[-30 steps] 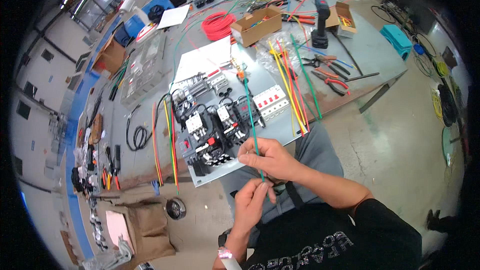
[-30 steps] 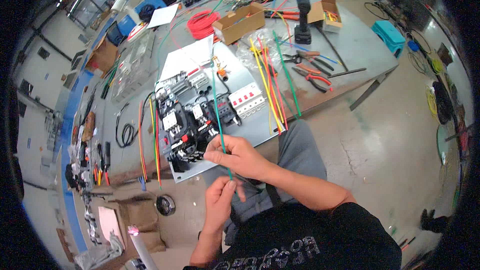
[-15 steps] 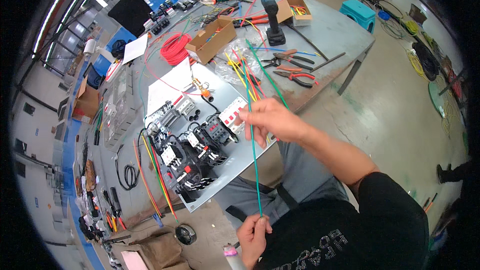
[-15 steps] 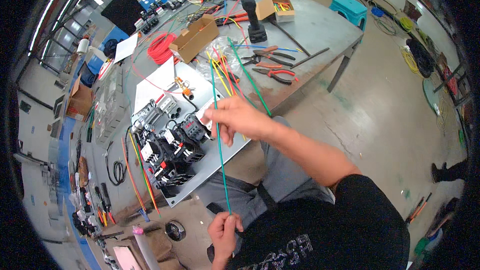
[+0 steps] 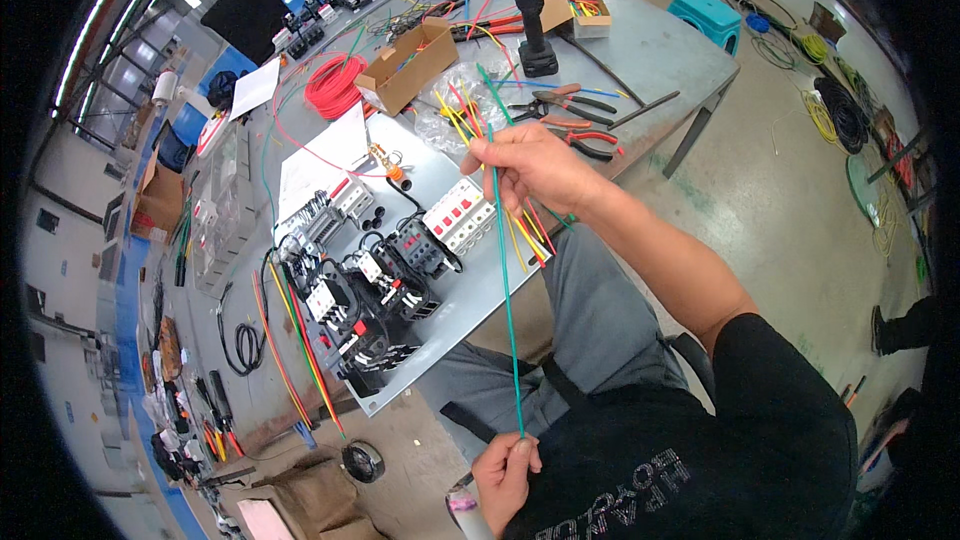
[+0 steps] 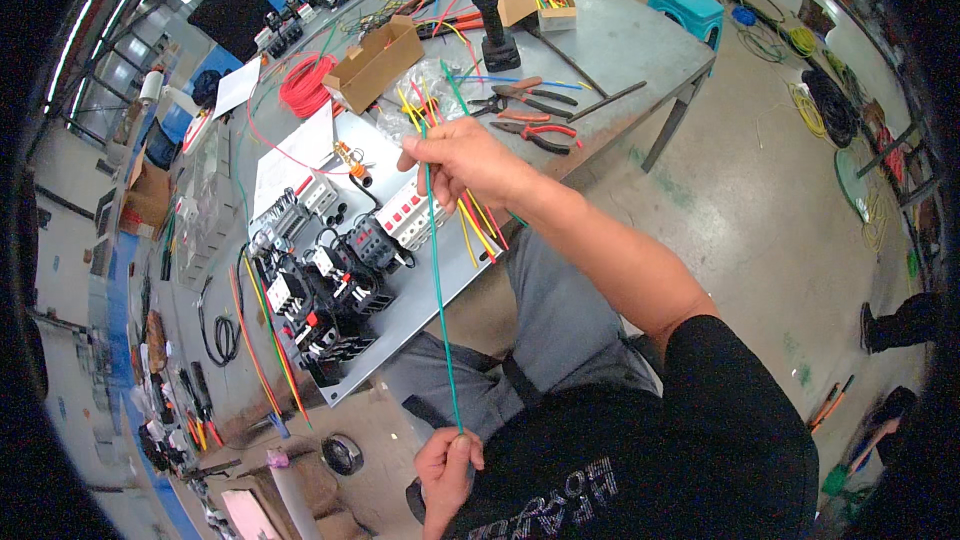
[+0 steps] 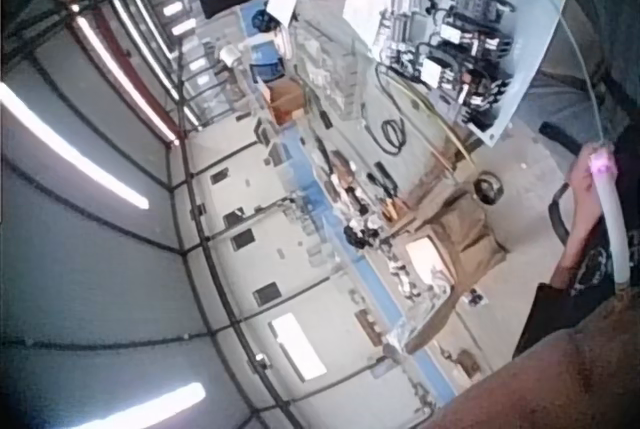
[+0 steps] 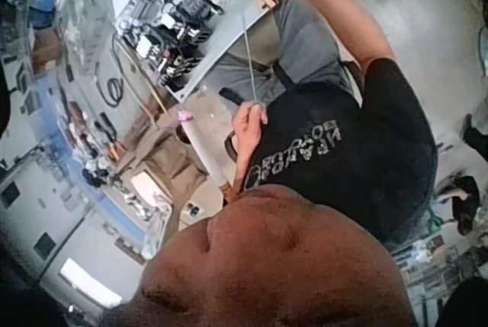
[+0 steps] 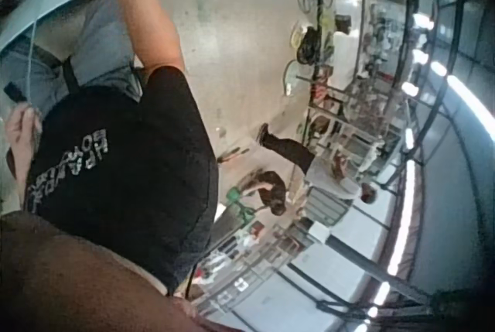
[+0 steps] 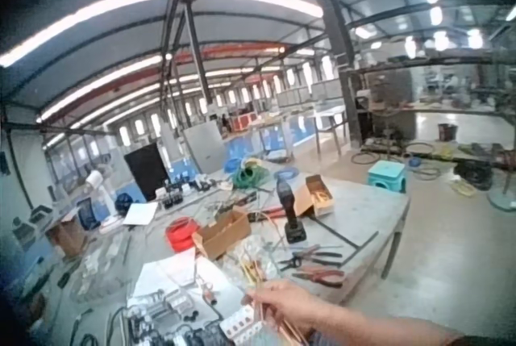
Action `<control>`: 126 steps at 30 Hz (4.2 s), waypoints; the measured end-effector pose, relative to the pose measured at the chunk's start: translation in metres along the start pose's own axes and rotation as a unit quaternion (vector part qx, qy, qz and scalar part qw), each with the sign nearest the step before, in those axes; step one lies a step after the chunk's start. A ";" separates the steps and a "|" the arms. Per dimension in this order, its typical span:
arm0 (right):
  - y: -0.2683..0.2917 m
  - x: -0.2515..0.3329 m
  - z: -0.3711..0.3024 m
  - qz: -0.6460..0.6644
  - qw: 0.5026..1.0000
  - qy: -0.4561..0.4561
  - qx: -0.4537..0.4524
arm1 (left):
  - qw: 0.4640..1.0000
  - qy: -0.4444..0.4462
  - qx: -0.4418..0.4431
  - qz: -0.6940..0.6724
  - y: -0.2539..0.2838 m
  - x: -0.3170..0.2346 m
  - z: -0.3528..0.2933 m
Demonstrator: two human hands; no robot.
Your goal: The person strips insulation from multiple colored wires using a wire stripper and arranges them on a DIN rail-mounted electrical panel. They handle green, red, yellow, and blue wires, cutting and preparing each for connection.
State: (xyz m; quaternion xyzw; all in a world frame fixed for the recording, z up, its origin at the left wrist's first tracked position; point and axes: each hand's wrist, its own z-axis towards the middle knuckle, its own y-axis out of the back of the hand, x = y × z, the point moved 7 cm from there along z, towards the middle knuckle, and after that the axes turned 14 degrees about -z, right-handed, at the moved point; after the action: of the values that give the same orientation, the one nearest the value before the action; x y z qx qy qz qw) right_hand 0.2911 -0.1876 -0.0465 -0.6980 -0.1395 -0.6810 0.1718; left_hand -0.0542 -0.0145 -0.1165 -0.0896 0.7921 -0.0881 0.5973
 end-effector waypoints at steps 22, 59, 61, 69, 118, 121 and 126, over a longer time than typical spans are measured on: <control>-0.103 -0.023 -0.076 0.095 0.986 -0.009 0.136 | 0.905 0.069 0.171 -0.384 -0.027 -0.037 0.114; -0.118 -0.022 -0.098 0.227 0.922 0.067 0.307 | 0.831 0.083 0.184 -0.518 -0.058 -0.070 0.083; -0.120 -0.018 -0.098 0.252 0.908 0.115 0.314 | 0.807 0.091 0.202 -0.547 -0.063 -0.071 0.078; -0.121 -0.003 -0.105 0.275 0.890 0.153 0.330 | 0.733 0.104 0.269 -0.616 -0.078 -0.075 0.066; -0.110 -0.027 -0.096 0.087 0.992 -0.030 0.092 | 0.870 0.077 0.134 -0.468 -0.052 -0.036 0.098; -0.110 -0.024 -0.097 0.067 0.993 -0.025 0.098 | 0.872 0.071 0.146 -0.462 -0.052 -0.035 0.100; -0.109 -0.024 -0.099 0.045 0.991 -0.016 0.122 | 0.890 0.060 0.147 -0.429 -0.051 -0.033 0.099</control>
State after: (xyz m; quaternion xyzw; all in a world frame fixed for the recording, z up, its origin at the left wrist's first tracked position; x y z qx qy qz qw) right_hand 0.1546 -0.1310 -0.0636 -0.6880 -0.1924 -0.6396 0.2836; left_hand 0.0518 -0.0589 -0.1004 -0.3263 0.6890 -0.4559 0.4593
